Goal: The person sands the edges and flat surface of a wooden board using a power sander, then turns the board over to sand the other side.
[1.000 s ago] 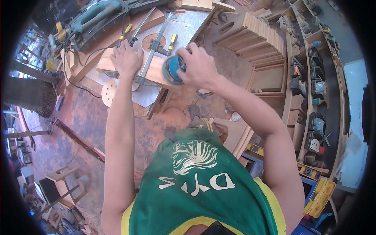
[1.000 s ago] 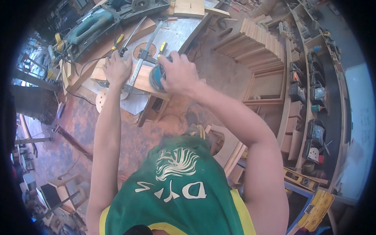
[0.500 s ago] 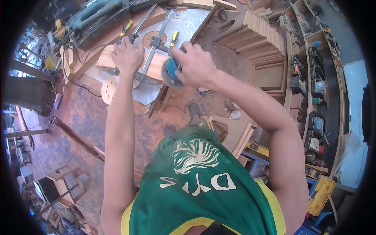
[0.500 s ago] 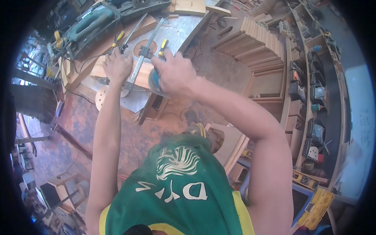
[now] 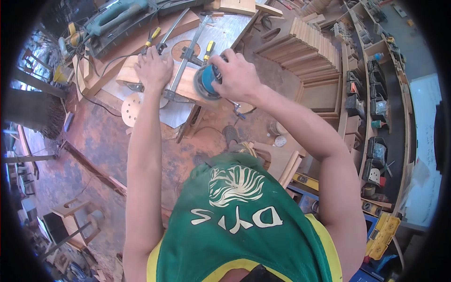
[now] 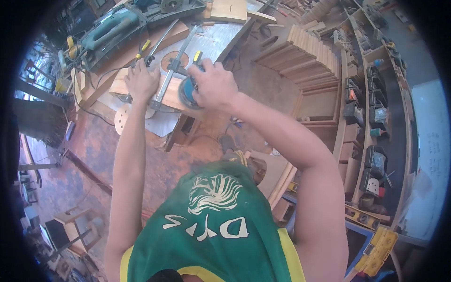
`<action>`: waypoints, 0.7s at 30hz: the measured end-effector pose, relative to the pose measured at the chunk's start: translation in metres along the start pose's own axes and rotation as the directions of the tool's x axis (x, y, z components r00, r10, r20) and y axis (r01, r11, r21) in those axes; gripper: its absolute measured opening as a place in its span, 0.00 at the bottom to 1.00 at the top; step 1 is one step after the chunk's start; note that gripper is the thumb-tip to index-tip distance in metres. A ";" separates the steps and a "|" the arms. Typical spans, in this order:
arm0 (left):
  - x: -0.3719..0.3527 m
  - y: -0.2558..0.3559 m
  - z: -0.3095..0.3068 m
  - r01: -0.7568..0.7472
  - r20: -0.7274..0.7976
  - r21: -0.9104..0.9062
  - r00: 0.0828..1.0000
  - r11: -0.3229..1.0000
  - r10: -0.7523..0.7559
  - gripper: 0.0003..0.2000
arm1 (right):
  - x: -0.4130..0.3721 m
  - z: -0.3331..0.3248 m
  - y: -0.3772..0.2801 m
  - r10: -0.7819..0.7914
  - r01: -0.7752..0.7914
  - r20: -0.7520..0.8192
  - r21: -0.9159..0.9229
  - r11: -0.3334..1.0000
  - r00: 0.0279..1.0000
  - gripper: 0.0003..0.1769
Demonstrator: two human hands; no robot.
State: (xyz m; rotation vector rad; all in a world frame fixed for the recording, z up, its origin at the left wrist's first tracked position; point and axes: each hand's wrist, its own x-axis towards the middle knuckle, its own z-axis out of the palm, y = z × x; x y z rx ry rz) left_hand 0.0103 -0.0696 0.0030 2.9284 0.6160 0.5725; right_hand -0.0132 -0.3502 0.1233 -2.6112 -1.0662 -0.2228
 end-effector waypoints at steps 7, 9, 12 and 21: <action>-0.006 -0.002 0.004 -0.036 -0.082 -0.074 0.996 0.997 0.030 0.37 | -0.031 0.001 0.008 0.016 -0.022 0.061 0.094 0.995 0.998 0.29; -0.005 -0.002 0.001 -0.127 -0.176 -0.221 0.980 0.967 0.089 0.36 | -0.035 0.000 0.001 -0.019 0.009 0.072 0.138 0.990 0.997 0.29; -0.042 0.000 -0.034 -0.262 -0.215 -0.563 0.962 0.784 0.167 0.36 | -0.042 -0.002 -0.008 -0.115 0.112 0.012 0.148 0.983 0.993 0.26; -0.211 0.130 -0.072 -0.057 0.017 -0.491 0.997 0.869 0.075 0.43 | -0.049 0.007 0.031 -0.284 0.287 -0.051 0.288 0.914 0.957 0.29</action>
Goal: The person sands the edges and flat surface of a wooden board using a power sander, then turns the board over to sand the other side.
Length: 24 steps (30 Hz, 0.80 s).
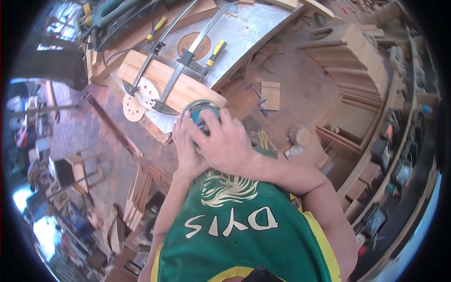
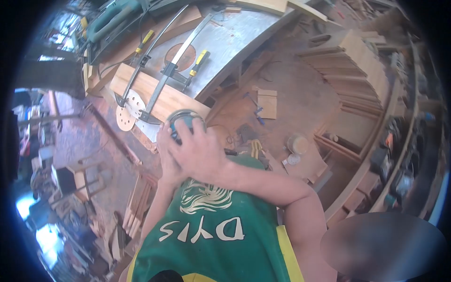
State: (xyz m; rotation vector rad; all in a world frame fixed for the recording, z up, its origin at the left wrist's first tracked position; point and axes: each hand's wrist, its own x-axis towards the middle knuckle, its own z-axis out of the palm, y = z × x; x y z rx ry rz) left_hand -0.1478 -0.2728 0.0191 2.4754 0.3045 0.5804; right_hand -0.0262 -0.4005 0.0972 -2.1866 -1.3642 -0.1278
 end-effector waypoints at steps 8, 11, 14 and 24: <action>0.007 0.029 0.049 0.276 -0.387 0.189 0.903 0.942 -0.187 0.24 | -0.005 -0.002 0.032 -0.305 0.292 0.025 0.228 0.929 0.952 0.27; 0.009 0.032 0.071 0.315 -0.537 0.151 0.822 0.937 -0.190 0.24 | -0.005 -0.003 0.054 -0.318 0.290 0.016 0.374 0.881 0.948 0.30; 0.018 0.047 0.075 0.284 -0.563 0.123 0.809 0.951 -0.169 0.23 | -0.007 -0.009 0.072 -0.389 0.325 0.087 0.401 0.857 0.917 0.32; -0.010 0.044 0.058 0.398 -0.386 0.205 0.872 0.894 -0.300 0.30 | 0.001 0.000 0.068 -0.430 0.333 0.147 0.434 0.837 0.891 0.36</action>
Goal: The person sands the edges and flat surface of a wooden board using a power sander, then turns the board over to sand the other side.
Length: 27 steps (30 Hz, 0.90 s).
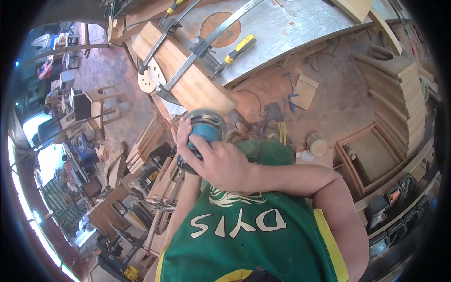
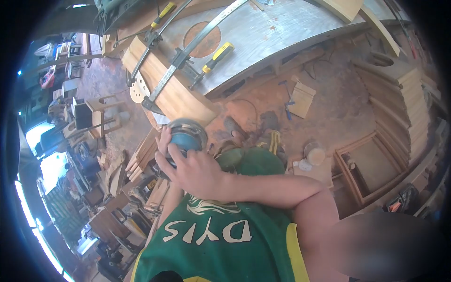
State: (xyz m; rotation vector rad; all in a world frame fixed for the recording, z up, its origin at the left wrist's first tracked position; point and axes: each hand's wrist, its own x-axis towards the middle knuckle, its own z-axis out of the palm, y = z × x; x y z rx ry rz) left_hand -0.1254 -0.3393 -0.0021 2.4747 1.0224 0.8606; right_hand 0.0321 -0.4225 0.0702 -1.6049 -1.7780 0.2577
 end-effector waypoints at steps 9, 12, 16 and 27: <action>0.002 -0.016 -0.005 0.076 0.166 -0.053 0.984 0.996 -0.066 0.17 | 0.011 -0.009 -0.009 0.194 -0.217 0.163 0.139 0.966 0.968 0.55; 0.011 -0.018 0.001 0.119 0.132 -0.133 0.986 0.984 -0.101 0.19 | 0.021 -0.016 -0.008 0.222 -0.253 0.184 0.165 0.953 0.957 0.53; 0.033 -0.009 -0.009 0.054 0.207 -0.036 0.977 0.998 -0.046 0.21 | 0.042 -0.027 -0.010 0.259 -0.308 0.231 0.211 0.928 0.938 0.52; 0.032 -0.008 -0.009 0.252 0.226 -0.292 0.956 0.922 -0.189 0.20 | 0.041 -0.031 -0.010 0.304 -0.359 0.278 0.175 0.917 0.911 0.53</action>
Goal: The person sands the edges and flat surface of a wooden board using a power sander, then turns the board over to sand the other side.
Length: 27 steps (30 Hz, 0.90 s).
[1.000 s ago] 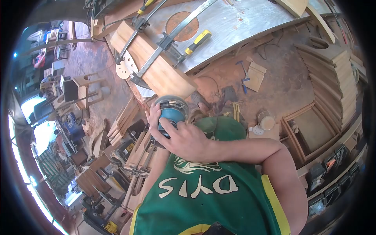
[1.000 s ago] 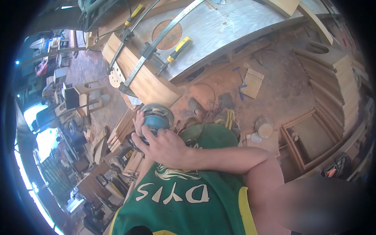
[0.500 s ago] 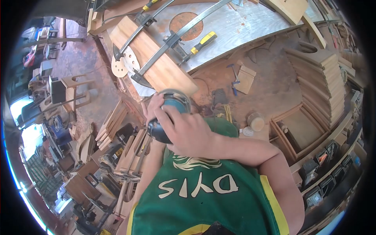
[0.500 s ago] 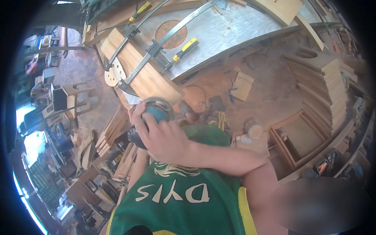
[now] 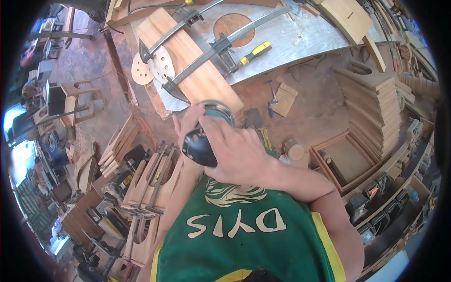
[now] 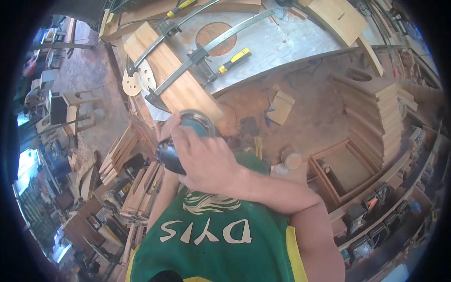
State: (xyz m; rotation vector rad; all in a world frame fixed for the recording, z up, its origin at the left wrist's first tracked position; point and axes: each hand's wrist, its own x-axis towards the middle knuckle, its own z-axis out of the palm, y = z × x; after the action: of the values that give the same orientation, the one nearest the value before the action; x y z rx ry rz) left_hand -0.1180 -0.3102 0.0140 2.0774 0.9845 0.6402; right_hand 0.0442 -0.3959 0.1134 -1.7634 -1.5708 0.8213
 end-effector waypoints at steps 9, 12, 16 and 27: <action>0.007 -0.002 0.007 0.001 -0.105 -0.083 0.994 0.997 -0.010 0.30 | 0.023 -0.017 0.009 -0.047 0.040 0.026 0.212 0.977 0.999 0.38; 0.015 -0.003 0.000 -0.167 -0.053 0.094 0.984 0.981 0.172 0.45 | 0.063 -0.043 0.041 -0.135 0.142 -0.054 0.157 0.977 0.989 0.27; 0.013 0.020 0.009 -0.256 -0.184 0.164 0.941 0.953 0.285 0.47 | 0.151 -0.027 0.099 -0.455 0.330 -0.131 -0.517 0.789 0.881 0.31; -0.041 0.030 0.026 -0.103 -0.042 0.085 0.993 0.991 0.107 0.38 | 0.220 -0.011 0.092 -0.381 0.401 0.171 -0.610 0.683 0.909 0.46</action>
State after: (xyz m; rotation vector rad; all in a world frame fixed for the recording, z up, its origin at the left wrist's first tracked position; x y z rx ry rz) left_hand -0.1113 -0.3666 0.0169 2.2078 0.9467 0.7145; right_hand 0.1293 -0.1857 0.0383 -1.7172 -2.3326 0.0834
